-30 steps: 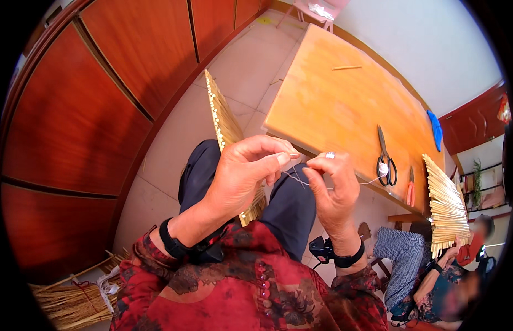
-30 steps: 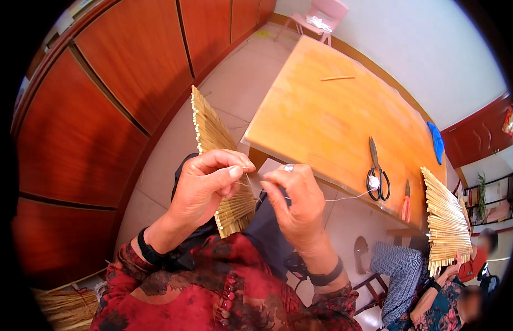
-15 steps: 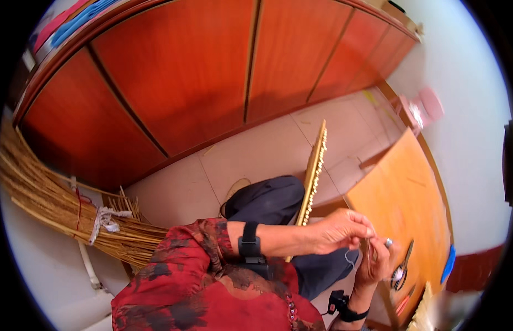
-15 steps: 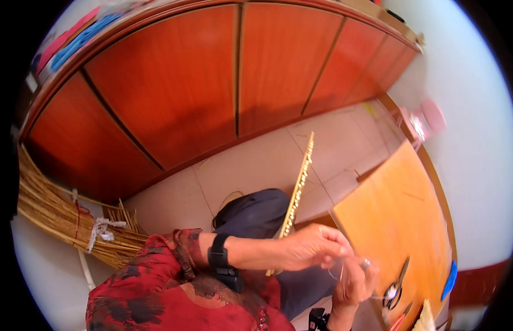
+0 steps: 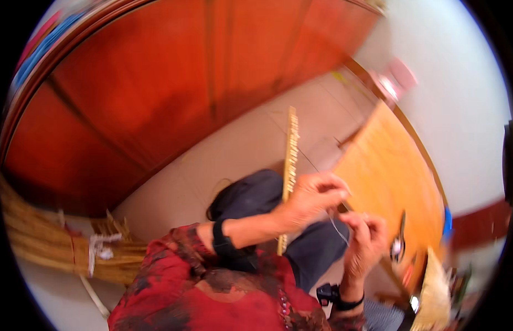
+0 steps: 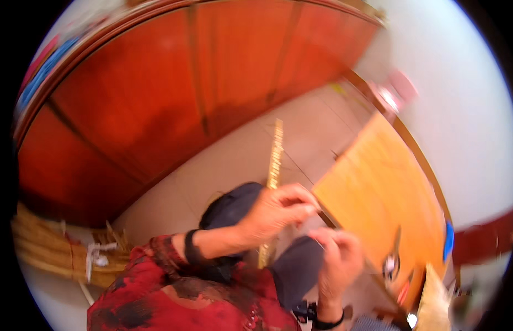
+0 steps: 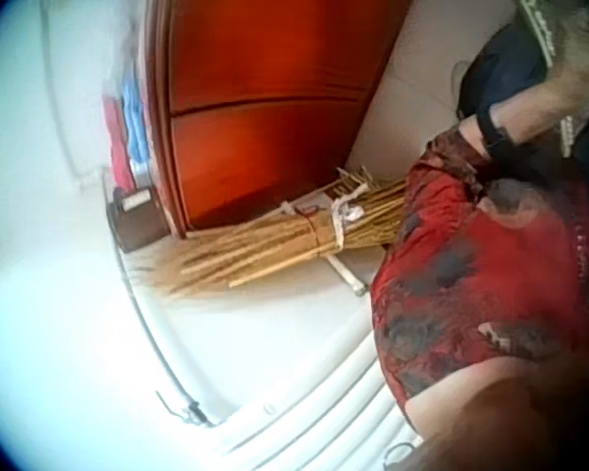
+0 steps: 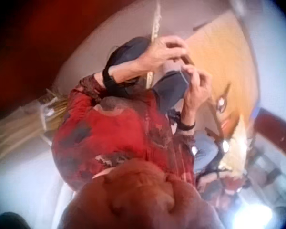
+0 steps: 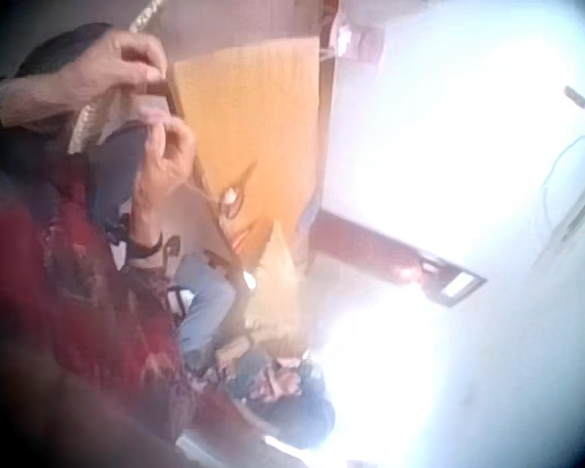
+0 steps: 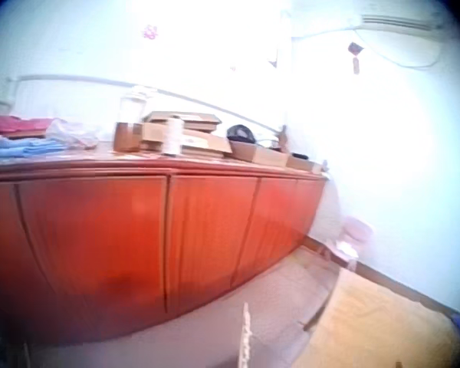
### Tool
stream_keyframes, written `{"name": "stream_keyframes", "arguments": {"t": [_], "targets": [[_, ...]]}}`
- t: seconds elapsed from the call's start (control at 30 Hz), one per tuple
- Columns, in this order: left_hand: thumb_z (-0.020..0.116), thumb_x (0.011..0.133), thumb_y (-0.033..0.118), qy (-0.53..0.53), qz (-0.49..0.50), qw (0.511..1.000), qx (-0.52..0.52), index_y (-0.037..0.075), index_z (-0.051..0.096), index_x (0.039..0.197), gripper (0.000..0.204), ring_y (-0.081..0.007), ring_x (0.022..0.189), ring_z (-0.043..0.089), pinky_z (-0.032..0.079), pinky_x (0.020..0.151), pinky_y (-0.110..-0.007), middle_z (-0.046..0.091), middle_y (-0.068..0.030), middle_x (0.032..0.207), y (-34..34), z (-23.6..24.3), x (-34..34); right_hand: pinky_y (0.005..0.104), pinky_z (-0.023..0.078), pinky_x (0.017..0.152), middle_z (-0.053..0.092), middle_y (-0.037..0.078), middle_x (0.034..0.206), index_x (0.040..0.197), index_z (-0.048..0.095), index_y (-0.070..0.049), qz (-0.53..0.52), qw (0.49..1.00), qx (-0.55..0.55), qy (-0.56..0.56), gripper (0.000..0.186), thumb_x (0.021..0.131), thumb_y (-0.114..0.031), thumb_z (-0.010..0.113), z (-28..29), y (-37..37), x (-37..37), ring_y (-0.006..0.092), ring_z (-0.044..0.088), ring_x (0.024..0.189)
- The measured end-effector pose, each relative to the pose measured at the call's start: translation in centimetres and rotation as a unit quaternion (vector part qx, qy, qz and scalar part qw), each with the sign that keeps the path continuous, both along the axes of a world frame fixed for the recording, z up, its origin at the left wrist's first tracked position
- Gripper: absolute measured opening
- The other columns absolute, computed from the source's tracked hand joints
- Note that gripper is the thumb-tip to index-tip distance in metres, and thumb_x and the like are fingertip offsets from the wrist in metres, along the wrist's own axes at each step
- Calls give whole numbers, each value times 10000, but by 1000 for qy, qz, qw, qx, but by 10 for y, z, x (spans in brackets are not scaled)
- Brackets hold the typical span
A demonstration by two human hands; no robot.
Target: The person sews together bundles of straw to create a mat, using a needle, thread, and a thimble to push the needle through the material, and cutting the thread with scissors.
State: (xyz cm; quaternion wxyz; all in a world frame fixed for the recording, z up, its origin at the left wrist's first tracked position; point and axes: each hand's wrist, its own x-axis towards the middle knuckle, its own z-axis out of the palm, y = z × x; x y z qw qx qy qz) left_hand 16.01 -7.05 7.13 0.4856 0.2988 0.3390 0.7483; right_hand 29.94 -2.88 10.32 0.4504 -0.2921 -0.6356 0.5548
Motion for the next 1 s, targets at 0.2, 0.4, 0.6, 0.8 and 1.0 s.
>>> {"name": "stream_keyframes", "arguments": {"t": [0.2,0.4,0.6,0.8,1.0], "targets": [[538,792,-76,179,80,976,94,-24,571,863,94,-97,716,528,438,621,-210,523,-59,850,-6,29,5,253,455,741,570,85,840,890,497,9,130,978,-96,130,72,828,39,517,-3,-4,2,147,573,785],[538,759,-116,308,140,935,111,-15,560,831,126,-95,719,509,415,643,-204,512,-59,832,-1,30,26,180,384,667,479,-10,842,917,517,-2,96,977,-118,147,75,845,19,521,-7,-1,18,56,473,747],[522,761,-123,333,160,925,95,-15,547,827,129,-113,750,542,437,686,-216,512,-75,842,-2,15,33,232,446,759,531,35,884,925,502,8,121,964,-176,160,73,853,4,513,-23,-4,17,99,533,815],[506,774,-121,344,159,923,65,-22,535,822,114,-122,766,562,457,709,-226,512,-80,849,-2,7,33,254,454,794,551,54,884,927,501,11,143,959,-181,167,68,859,2,506,-34,2,18,118,548,849],[508,784,-117,360,163,917,48,-24,534,823,104,-123,766,562,457,715,-223,510,-82,858,-3,2,32,240,444,794,554,45,889,919,509,8,136,958,-198,157,63,856,4,516,-37,1,15,97,537,841]]}}
